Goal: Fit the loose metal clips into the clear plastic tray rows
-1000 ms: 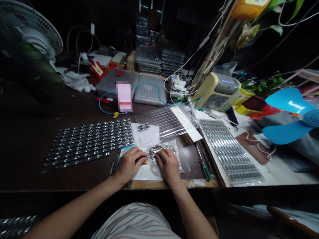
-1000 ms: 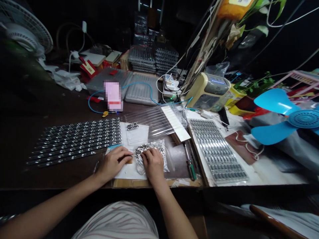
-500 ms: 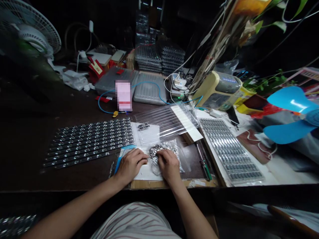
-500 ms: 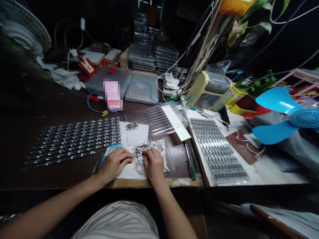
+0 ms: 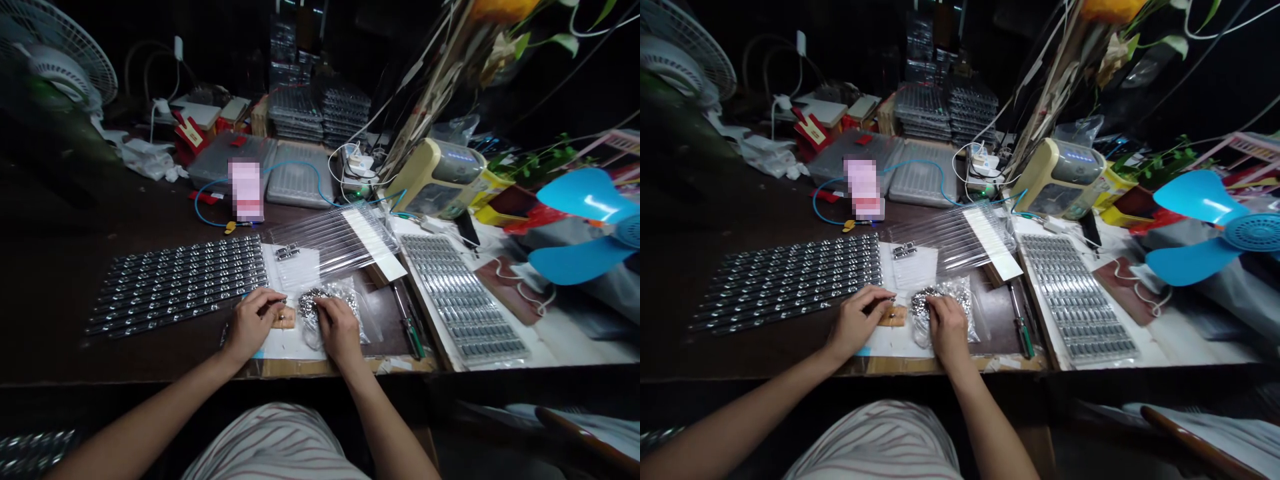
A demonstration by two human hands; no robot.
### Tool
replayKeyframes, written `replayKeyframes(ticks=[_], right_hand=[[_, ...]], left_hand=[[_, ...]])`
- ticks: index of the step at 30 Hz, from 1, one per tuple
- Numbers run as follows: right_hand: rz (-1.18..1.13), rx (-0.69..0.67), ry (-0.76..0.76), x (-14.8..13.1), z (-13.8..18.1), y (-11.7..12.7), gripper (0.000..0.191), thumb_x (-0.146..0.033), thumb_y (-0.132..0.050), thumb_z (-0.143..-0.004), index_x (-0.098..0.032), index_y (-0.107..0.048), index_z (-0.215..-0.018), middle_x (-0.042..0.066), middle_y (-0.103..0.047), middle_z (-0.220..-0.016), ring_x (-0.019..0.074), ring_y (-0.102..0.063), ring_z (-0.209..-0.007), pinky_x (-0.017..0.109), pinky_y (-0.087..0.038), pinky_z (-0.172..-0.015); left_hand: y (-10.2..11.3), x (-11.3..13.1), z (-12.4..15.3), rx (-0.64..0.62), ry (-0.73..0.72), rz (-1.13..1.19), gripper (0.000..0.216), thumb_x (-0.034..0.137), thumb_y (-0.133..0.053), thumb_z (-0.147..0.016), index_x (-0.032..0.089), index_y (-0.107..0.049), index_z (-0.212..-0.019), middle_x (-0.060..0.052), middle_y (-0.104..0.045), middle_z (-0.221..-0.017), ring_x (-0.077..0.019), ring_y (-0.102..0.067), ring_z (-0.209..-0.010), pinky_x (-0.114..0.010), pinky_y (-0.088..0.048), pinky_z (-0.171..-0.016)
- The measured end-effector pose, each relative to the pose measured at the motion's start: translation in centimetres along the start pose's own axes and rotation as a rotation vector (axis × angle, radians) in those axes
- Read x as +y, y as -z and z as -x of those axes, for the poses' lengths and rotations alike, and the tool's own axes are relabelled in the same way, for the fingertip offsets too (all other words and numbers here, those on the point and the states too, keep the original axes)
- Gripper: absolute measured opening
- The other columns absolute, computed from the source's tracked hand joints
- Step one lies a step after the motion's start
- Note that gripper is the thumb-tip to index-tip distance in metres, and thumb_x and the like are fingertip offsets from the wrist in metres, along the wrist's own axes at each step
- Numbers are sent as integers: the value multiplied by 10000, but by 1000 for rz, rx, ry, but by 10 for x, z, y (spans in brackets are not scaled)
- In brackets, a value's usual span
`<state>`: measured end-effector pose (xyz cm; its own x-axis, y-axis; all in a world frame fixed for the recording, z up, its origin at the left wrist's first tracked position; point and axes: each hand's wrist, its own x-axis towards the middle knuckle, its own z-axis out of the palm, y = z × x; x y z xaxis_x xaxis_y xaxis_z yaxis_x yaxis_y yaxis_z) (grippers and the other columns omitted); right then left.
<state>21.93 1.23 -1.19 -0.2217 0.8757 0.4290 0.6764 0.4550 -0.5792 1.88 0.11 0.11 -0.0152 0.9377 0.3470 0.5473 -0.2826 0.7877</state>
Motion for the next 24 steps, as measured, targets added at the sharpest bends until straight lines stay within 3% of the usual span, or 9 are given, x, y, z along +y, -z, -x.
replayKeyframes(ticks=[11, 21, 24], right_hand=[[12, -10, -2, 0, 0, 0, 200, -163, -475, -914, -221, -657, -972, 49, -680, -894, 189, -607, -861, 319, -476, -786], [27, -1, 15, -1, -1, 0, 242, -175, -442, -935, -216, -649, -1053, 58, -679, -894, 186, -612, -851, 311, -480, -774], [2, 22, 4, 0, -1, 3, 236, -180, -432, -941, -217, -651, -1021, 51, -689, -907, 180, -624, -855, 310, -479, -778]], left_hand=[[-5, 2, 4, -216, -143, -111, 112, 195, -595, -857, 204, -700, -894, -30, -655, -816, -165, -596, -802, -301, -460, -746], [-5, 4, 4, -227, -162, -83, 114, 191, -596, -852, 209, -707, -869, -32, -668, -804, -168, -602, -793, -309, -467, -745], [6, 3, 0, -155, -136, -86, 139, 207, -569, -870, 210, -702, -907, -37, -670, -835, -170, -600, -819, -307, -460, -752]])
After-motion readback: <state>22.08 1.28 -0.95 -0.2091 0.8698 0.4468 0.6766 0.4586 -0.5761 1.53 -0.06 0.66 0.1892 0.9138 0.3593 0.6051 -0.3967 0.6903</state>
